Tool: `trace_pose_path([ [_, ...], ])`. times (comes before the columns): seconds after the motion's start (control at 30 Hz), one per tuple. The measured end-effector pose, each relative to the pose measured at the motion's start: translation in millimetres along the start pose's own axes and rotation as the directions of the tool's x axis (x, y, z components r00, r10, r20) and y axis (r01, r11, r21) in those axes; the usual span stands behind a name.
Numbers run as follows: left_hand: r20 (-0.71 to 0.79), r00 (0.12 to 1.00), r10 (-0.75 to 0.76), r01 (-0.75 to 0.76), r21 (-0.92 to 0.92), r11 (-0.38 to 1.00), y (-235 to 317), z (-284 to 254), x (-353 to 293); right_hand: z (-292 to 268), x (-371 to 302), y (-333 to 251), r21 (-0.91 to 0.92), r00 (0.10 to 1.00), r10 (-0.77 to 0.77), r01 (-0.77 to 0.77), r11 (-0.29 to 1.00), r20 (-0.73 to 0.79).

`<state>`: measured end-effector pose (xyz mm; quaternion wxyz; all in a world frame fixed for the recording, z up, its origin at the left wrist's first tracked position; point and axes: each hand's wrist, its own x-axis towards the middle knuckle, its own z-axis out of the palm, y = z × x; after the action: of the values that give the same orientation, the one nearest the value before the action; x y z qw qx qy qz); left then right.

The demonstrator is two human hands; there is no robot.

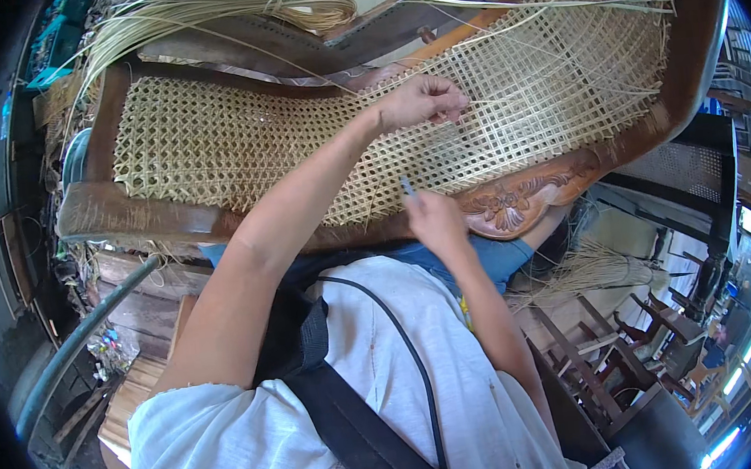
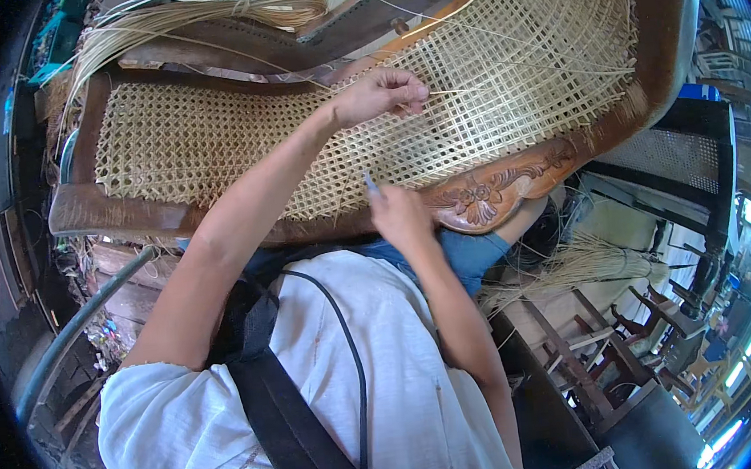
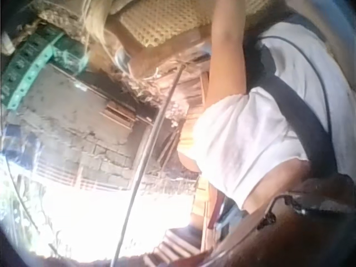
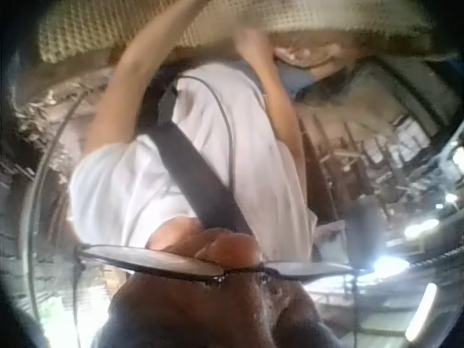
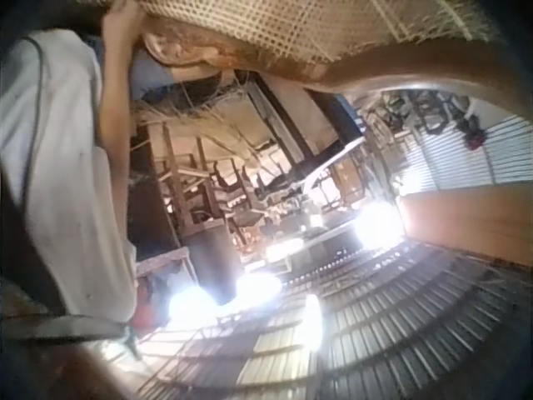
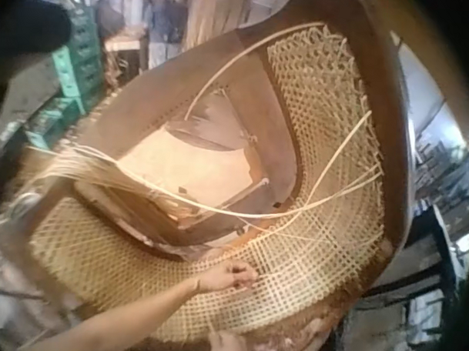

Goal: Repairing or weaving the rattan seat of a wooden chair.

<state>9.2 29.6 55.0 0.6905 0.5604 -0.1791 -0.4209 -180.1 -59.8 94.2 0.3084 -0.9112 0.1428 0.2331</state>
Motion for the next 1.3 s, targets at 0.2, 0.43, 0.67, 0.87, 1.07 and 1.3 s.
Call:
trace_pose_path([
  [0.2, -0.049, 0.999, -0.001, -0.001, -0.028, 1.000, -6.5, -0.1, -8.3, 59.0, 26.4, -12.4, -0.203, 0.990, 0.003, 0.025, 0.979, 0.140],
  [0.43, -0.225, 0.972, -0.061, -0.001, -0.264, 0.964, -3.6, 14.9, -15.2, 27.4, 4.3, -5.3, -0.178, 0.978, -0.089, 0.123, 0.976, 0.190],
  [0.67, -0.058, 0.997, 0.046, -0.013, 0.474, 0.880, -76.8, 30.6, -53.2, -173.2, -108.0, 99.5, 0.779, 0.827, -0.179, 0.398, -0.484, -0.533],
  [0.87, -0.013, 0.922, 0.388, -0.267, 0.703, 0.659, -96.6, 48.7, -55.9, -181.4, -125.4, 186.0, 0.738, 0.770, 0.148, 0.637, -0.222, -0.620],
  [1.07, 0.099, 0.930, 0.355, -0.312, 0.726, 0.613, -82.3, 74.4, -64.7, -119.5, -100.2, 155.7, 0.877, 0.887, 0.253, 0.437, -0.198, -0.385],
  [1.3, 0.845, 0.533, -0.051, -0.285, 0.236, 0.929, 13.6, 170.0, -81.8, -133.9, -100.6, 165.7, 0.867, 0.886, 0.148, 0.461, -0.188, -0.440],
])
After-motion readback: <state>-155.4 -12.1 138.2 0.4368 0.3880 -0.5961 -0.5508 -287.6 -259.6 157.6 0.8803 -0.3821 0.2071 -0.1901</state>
